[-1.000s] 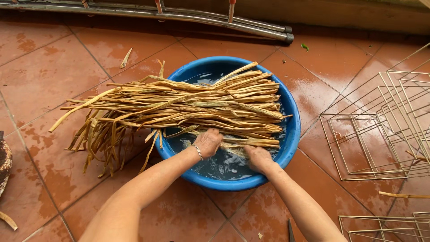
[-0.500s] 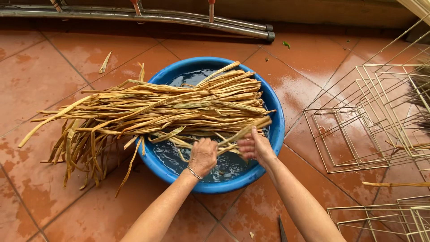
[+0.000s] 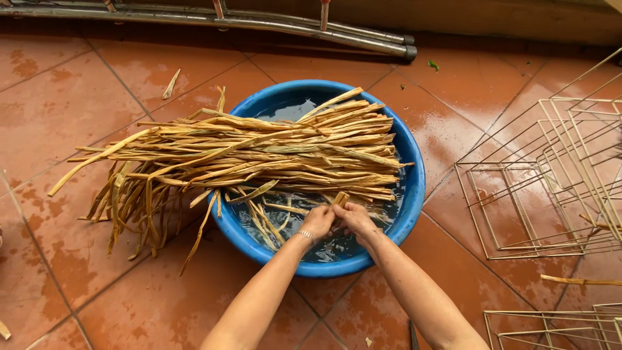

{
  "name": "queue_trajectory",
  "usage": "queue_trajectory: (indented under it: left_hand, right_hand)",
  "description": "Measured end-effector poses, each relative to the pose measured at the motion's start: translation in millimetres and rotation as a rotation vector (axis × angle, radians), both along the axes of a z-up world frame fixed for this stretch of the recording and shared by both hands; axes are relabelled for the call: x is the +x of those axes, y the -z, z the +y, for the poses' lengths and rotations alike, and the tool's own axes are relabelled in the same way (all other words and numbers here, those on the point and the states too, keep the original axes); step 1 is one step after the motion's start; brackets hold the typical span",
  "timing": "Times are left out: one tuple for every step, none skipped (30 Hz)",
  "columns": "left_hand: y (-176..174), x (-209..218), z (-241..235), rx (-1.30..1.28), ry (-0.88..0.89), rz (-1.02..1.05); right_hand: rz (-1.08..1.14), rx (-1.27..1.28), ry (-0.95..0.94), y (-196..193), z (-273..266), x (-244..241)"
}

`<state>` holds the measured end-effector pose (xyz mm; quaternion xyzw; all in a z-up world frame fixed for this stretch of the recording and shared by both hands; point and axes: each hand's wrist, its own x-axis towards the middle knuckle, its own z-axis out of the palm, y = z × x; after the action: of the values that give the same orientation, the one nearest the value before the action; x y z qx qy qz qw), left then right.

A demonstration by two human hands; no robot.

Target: The person soaks a bundle of dried plant strips in a blue basin of water. They repeatedly submerge the strips, separate them, and arrange them on a nearby metal rack.

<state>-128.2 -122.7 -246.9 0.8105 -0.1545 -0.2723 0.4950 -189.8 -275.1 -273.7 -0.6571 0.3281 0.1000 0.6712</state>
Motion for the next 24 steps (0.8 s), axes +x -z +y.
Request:
queue_trajectory:
  left_hand:
    - [8.6, -0.5, -4.5, 0.022, -0.026, 0.191]
    - [14.3, 2.7, -13.1, 0.033, -0.053, 0.377]
    - [19.8, 1.5, -18.4, 0.108, -0.038, 0.236]
    - [24.3, 0.3, -23.3, 0.182, -0.021, 0.092]
    - [27.7, 1.9, -29.4, 0.255, -0.004, -0.054]
    - [33.9, -2.0, -30.3, 0.261, -0.009, -0.067]
    - [40.5, -5.1, -31.0, 0.267, -0.014, -0.079]
    - [45.6, -7.0, -31.9, 0.271, -0.02, -0.094]
    - [49.4, -9.3, -32.1, 0.265, -0.011, -0.12]
    - [51.6, -12.2, -31.7, 0.257, -0.004, -0.146]
    - [51.8, -16.0, -30.2, 0.25, 0.004, -0.173]
    - [47.5, -12.4, -30.5, 0.246, 0.012, -0.207]
    - [41.2, -12.7, -29.2, 0.243, 0.02, -0.241]
    - [34.6, -19.6, -24.9, 0.241, 0.028, -0.269]
    - [25.9, -23.8, -19.5, 0.242, 0.043, -0.288]
    - [15.5, -29.5, -16.2, 0.238, 0.055, -0.307]
    - [3.6, -35.7, -13.0, 0.234, 0.067, -0.325]
    - [-9.6, -41.0, -8.8, 0.257, 0.106, -0.309]
    - [-22.6, -47.9, -4.2, 0.279, 0.144, -0.292]
    - [-34.2, -53.0, 4.3, 0.309, 0.178, -0.268]
    - [-44.4, -57.6, 13.9, 0.31, 0.196, -0.338]
    - [-52.9, -62.7, 20.1, 0.307, 0.213, -0.407]
    - [-59.8, -64.2, 25.0, 0.304, 0.229, -0.477]
    - [-65.2, -65.5, 28.9, 0.306, 0.252, -0.505]
  right_hand:
    - [-0.03, 0.022, 0.047, 10.0, 2.0, 0.3]
    - [-0.065, 0.034, 0.092, 15.3, -0.6, 5.1]
    - [-0.101, 0.047, 0.136, 17.6, -3.9, 9.5]
    - [-0.085, -0.015, 0.155, 17.5, -6.7, 14.5]
    - [-0.069, -0.076, 0.175, 15.6, -9.1, 19.5]
    - [-0.041, -0.129, 0.195, 15.3, -4.9, 17.5]
    - [-0.014, -0.205, 0.172, 13.6, -1.0, 15.8]
    - [0.011, -0.283, 0.148, 9.3, 0.6, 15.8]
    - [0.036, -0.36, 0.124, 3.6, 1.6, 16.0]
    - [0.079, -0.444, 0.077, -2.3, 3.4, 15.7]
    - [0.11, -0.508, 0.043, -8.4, 5.1, 15.8]
    - [0.131, -0.568, 0.016, -15.8, 4.5, 22.2]
    - [0.142, -0.61, 0.005, -21.5, 4.4, 28.4]
    - [0.158, -0.647, -0.002, -23.7, 5.6, 30.2]
    - [0.176, -0.682, -0.011, -23.6, 6.9, 31.7]
    - [0.19, -0.716, -0.021, -22.3, 4.4, 33.3]
    - [0.208, -0.754, -0.033, -19.4, 1.4, 34.0]
    - [0.225, -0.79, -0.043, -16.2, -2.4, 36.5]
    - [0.243, -0.828, -0.051, -12.3, -6.5, 38.8]
    - [0.261, -0.862, -0.066, -6.7, -7.9, 39.6]
    - [0.284, -0.899, -0.079, -0.9, -8.8, 39.8]
    - [0.288, -0.952, -0.095, 2.3, -15.0, 41.5]
    - [0.277, -1.012, -0.109, 5.1, -19.8, 44.6]
    - [0.259, -1.098, -0.124, 6.7, -26.5, 45.0]
